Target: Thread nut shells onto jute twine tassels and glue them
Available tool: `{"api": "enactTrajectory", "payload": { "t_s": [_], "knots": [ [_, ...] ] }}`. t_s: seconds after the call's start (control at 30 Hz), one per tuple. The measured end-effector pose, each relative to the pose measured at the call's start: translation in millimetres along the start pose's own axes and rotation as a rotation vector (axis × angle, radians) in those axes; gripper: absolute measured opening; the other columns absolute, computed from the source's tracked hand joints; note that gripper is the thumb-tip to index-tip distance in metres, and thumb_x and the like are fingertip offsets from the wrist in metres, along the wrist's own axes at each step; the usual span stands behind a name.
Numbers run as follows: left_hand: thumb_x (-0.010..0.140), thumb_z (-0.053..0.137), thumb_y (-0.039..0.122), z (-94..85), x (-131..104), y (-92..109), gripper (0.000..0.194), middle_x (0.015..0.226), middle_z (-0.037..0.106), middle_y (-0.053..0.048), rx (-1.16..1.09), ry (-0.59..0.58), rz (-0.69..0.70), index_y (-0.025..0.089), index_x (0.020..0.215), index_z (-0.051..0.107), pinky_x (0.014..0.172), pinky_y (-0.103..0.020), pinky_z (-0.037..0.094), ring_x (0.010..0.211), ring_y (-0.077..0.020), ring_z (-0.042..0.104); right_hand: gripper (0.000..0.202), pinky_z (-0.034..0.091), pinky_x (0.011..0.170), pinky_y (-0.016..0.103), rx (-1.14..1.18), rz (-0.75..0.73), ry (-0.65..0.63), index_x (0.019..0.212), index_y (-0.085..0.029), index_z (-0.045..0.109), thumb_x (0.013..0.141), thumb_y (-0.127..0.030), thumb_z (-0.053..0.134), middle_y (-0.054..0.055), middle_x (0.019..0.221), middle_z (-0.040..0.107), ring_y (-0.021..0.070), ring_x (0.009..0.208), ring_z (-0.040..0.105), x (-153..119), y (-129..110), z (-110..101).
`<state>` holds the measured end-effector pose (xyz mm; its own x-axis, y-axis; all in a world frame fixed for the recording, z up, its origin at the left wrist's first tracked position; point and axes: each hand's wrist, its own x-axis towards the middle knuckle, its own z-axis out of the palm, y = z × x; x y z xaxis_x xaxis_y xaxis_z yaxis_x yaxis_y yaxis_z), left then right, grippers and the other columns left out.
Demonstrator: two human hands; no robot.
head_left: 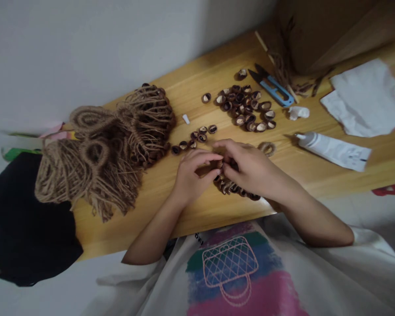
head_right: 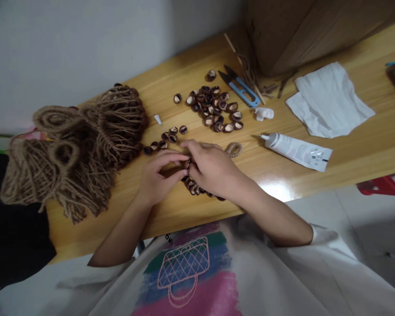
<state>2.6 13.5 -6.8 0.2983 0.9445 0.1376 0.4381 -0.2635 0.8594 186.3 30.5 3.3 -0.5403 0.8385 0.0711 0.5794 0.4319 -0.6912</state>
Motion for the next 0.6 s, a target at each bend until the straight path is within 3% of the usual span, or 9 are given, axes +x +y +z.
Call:
{"api": "enactTrajectory", "payload": {
  "t_s": [0.6],
  "knots": [
    [0.076, 0.072, 0.01, 0.0, -0.4, -0.2, 0.024, 0.09, 0.07, -0.002, -0.01, -0.002, -0.002, 0.022, 0.097, 0.071, 0.079, -0.03, 0.049, 0.082, -0.0152, 0.062, 0.04, 0.04, 0.068, 0.021, 0.016, -0.017, 0.012, 0.124, -0.007, 0.05, 0.085, -0.014, 0.045, 0.005, 0.089, 0.062, 0.0115, 0.075, 0.056, -0.9, 0.9, 0.4]
  ]
}}
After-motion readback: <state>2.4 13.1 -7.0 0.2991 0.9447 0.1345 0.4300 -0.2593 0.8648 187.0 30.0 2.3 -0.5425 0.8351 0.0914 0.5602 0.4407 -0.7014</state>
